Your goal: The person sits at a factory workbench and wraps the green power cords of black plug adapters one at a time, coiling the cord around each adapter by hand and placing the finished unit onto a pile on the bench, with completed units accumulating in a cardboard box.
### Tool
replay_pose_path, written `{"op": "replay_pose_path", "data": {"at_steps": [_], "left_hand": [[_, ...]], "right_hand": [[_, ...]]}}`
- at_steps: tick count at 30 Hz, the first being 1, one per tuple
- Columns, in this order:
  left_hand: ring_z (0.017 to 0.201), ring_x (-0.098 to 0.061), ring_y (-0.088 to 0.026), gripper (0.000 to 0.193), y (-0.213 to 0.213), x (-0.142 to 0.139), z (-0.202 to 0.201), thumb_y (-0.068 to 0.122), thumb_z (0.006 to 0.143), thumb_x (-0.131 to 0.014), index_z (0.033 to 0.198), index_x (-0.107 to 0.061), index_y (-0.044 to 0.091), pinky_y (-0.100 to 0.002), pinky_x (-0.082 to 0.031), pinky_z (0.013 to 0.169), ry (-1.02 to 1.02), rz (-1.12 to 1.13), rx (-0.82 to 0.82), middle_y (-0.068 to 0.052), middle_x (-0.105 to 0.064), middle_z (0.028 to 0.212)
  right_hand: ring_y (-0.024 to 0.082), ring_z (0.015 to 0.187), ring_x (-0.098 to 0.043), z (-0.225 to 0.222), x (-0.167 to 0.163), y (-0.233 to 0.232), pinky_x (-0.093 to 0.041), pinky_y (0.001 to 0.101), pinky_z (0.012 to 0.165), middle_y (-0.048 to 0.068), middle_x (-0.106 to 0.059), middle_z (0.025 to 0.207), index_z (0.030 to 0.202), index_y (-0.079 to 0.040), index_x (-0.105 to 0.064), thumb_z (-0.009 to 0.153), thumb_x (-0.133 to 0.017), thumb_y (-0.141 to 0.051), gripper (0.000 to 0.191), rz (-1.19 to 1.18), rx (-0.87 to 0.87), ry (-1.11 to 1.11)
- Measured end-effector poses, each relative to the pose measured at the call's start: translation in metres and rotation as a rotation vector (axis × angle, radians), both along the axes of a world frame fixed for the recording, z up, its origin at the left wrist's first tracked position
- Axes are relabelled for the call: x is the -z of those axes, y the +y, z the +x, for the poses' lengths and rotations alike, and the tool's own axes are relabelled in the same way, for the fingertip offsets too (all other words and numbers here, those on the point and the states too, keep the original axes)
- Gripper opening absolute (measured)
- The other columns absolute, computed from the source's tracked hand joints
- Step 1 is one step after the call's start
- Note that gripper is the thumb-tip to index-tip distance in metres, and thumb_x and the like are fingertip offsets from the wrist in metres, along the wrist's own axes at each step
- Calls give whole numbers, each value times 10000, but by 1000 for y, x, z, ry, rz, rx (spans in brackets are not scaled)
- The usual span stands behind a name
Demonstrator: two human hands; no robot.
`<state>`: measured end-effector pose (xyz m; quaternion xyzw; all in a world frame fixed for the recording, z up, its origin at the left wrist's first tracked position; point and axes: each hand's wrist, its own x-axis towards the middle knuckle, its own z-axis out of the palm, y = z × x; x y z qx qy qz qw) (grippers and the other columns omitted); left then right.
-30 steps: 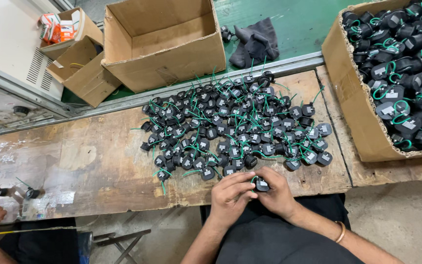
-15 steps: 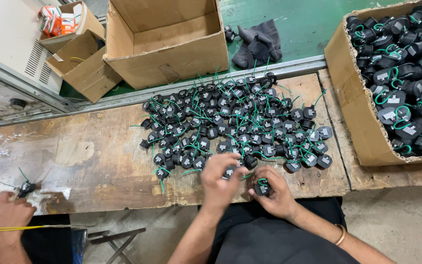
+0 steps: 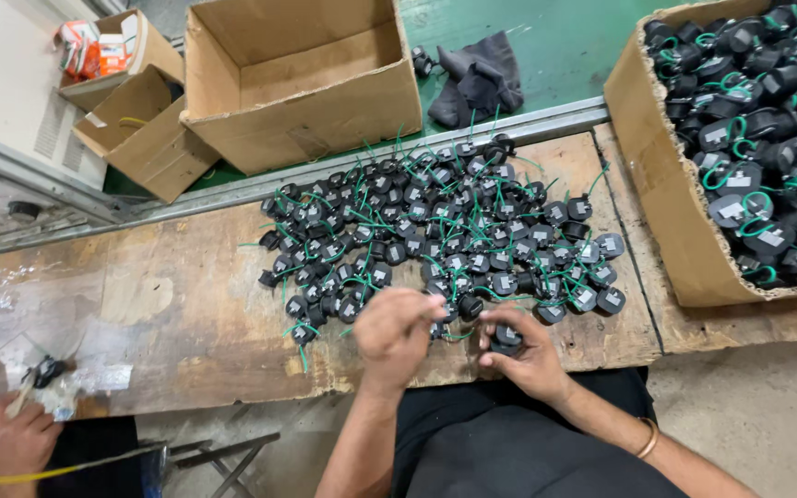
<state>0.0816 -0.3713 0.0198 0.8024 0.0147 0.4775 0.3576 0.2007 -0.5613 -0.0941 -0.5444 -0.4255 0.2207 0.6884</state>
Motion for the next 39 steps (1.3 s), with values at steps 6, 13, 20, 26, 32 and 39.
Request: {"op": "replay_pose_path", "data": {"at_steps": [6, 13, 20, 26, 32, 39], "left_hand": [[842, -753, -240, 327, -35, 12, 12, -120, 798, -723, 1067, -749, 63, -330, -606, 770, -8, -3, 296, -49, -758, 961], [992, -724, -268, 256, -31, 15, -2, -7, 766, -797, 1007, -726, 41, -366, -598, 827, 115, -35, 384, -106, -761, 1133], [888, -691, -235, 265, -31, 21, -7, 34, 731, -878, 801, -623, 47, -346, -556, 770, 300, -301, 337, -60, -734, 930], [881, -704, -208, 254, -26, 19, 0, 20, 739, -874, 835, -641, 51, -327, -566, 771, 251, -292, 354, -67, -738, 903], [1013, -699, -259, 225, 25, 9, 27, -1, 825, -732, 1041, -746, 58, -357, -565, 850, 318, 84, -101, -77, -746, 1104], [1016, -677, -208, 51, 46, 25, 53, 133, 848, -773, 897, -783, 147, -346, -562, 850, 584, 88, -370, 44, -749, 1063]], "right_hand": [[233, 1123, -580, 1, 4, 5, -491, 371, 959, 108, -590, 1188, 1213, -37, -616, 792, -898, -134, 516, 20, -109, -242], [275, 1071, -635, 3, -4, 1, -509, 391, 928, 119, -648, 1144, 1099, -24, -668, 778, -842, -119, 377, -8, -94, -260], [267, 1026, -656, -3, -17, 8, -542, 370, 854, 114, -630, 1117, 1092, -36, -664, 779, -883, -142, 397, -64, -134, -320], [244, 950, -631, -1, -20, 7, -529, 366, 798, 114, -614, 1062, 1075, -23, -665, 733, -912, -149, 440, -33, -149, -242], [205, 971, -612, 3, -27, 7, -546, 380, 819, 78, -550, 1022, 907, -84, -541, 842, -878, -164, 353, 136, -241, 138], [198, 904, -655, 3, -29, 3, -533, 359, 801, 70, -591, 999, 876, -82, -577, 839, -873, -138, 303, 43, -272, -81]]}}
